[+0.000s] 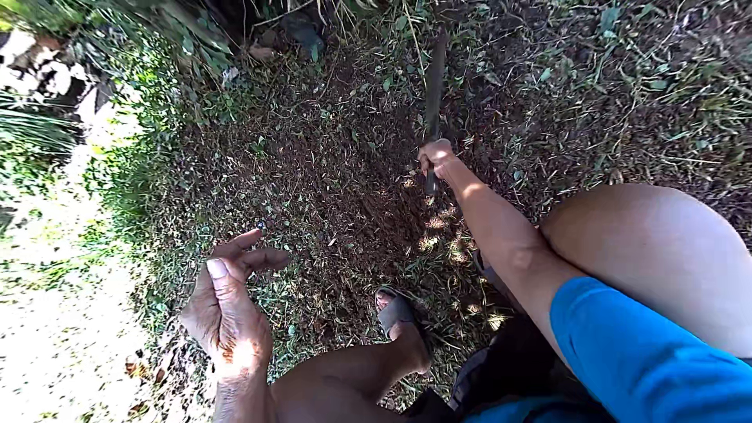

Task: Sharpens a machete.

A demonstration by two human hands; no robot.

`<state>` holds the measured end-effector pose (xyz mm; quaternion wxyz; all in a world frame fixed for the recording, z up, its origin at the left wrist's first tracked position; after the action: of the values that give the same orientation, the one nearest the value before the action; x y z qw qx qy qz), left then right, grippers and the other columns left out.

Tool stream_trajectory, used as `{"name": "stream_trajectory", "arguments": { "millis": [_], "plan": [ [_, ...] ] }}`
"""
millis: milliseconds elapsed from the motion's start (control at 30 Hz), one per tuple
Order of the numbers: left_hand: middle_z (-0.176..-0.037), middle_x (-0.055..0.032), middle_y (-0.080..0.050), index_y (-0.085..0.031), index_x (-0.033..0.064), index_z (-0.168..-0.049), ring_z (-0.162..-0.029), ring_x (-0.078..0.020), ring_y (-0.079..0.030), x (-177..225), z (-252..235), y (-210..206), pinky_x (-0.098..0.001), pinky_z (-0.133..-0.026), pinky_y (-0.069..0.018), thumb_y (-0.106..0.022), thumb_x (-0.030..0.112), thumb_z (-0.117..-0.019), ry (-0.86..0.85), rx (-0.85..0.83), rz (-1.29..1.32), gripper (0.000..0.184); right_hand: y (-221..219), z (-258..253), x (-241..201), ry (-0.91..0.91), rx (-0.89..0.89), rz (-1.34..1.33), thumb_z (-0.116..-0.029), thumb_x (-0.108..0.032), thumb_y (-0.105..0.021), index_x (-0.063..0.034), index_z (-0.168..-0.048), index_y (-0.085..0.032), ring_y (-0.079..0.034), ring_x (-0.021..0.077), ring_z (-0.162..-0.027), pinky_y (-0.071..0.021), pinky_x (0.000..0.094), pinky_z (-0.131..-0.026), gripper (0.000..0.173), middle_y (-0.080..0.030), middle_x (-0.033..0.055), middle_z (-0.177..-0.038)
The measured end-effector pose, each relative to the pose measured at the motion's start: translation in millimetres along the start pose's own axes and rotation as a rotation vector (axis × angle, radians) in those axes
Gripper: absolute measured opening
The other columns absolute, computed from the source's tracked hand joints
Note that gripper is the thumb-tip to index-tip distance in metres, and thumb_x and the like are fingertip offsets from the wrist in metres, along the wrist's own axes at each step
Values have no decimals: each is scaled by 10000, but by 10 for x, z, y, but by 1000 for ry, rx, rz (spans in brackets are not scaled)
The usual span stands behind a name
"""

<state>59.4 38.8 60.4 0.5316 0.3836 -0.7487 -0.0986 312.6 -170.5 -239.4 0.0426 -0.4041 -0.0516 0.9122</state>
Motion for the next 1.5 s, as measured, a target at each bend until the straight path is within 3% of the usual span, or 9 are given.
{"name": "stream_trajectory", "arguments": {
  "millis": [133,267,500,700,900,1000,1233,1367,1500],
  "plan": [
    [-851,98,-750,-598,33,-1161,-811,-61,-736,-41,-6,-26,-269,-825,-609,-228,331,-1121,14,-4,27,477,-251,350,536,-76,-270,724,-951,-79,-630,-8,-1144,-555,-498,175,-548,-455,348,-508,219,-538,87,-765],
    [-847,99,-755,-594,79,-1160,-799,-82,-745,-33,-8,49,-277,-806,-618,-226,328,-1121,12,16,56,446,-496,720,566,25,-384,940,-964,-105,-626,5,-1196,-591,-632,265,-760,-537,441,-674,259,-618,188,-984],
    [-903,90,-766,-573,84,-1206,-828,-90,-749,-69,76,248,-285,-840,-618,-260,338,-1123,44,81,62,411,-108,693,-444,405,-20,284,-885,-1,-654,42,-1078,-605,-533,171,-509,-502,358,-499,205,-574,103,-734],
    [-906,104,-758,-571,99,-1198,-828,-74,-742,-47,80,229,-272,-835,-611,-260,332,-1125,11,77,60,395,294,698,-1107,698,175,-559,-854,131,-575,-77,-824,-428,-417,86,-348,-469,266,-354,256,-420,-22,-509],
    [-839,110,-750,-590,6,-1187,-787,-28,-734,15,15,18,-247,-801,-610,-250,343,-1125,15,27,-36,483,78,137,426,-10,-145,252,-941,-9,-593,-33,-954,-542,-456,103,-438,-438,269,-428,58,-483,1,-602],
    [-836,102,-748,-586,-24,-1198,-783,-17,-729,-10,13,-44,-234,-801,-603,-261,300,-1115,34,15,-31,466,82,342,739,-103,-197,384,-952,-3,-594,-31,-1075,-495,-452,113,-456,-436,272,-428,160,-471,24,-655],
    [-853,117,-753,-585,63,-1192,-803,-48,-740,-40,-7,65,-263,-816,-613,-251,334,-1121,15,47,23,436,-47,678,-44,232,-126,569,-925,-29,-645,38,-1144,-597,-555,172,-539,-500,335,-521,235,-592,124,-790],
    [-882,94,-755,-543,25,-1239,-828,-64,-741,-122,43,198,-272,-852,-608,-220,314,-1120,39,70,49,449,295,773,-814,527,121,195,-891,-20,-650,35,-1130,-600,-539,157,-503,-516,348,-505,250,-572,83,-735],
    [-872,105,-745,-536,30,-1226,-814,-68,-739,-144,31,197,-278,-843,-612,-248,326,-1114,39,59,48,428,589,723,-1081,692,281,-439,-842,110,-588,-61,-848,-449,-432,89,-347,-469,271,-355,221,-432,-14,-513]
  ]
}}
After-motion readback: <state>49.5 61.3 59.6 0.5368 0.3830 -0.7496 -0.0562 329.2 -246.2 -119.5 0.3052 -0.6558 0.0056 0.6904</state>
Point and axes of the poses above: each hand's wrist, its own z-axis away from the middle knuckle, its own y-axis out of the back of the hand, x = y × z, the point moved 8 cm from there along -z, towards the middle knuckle
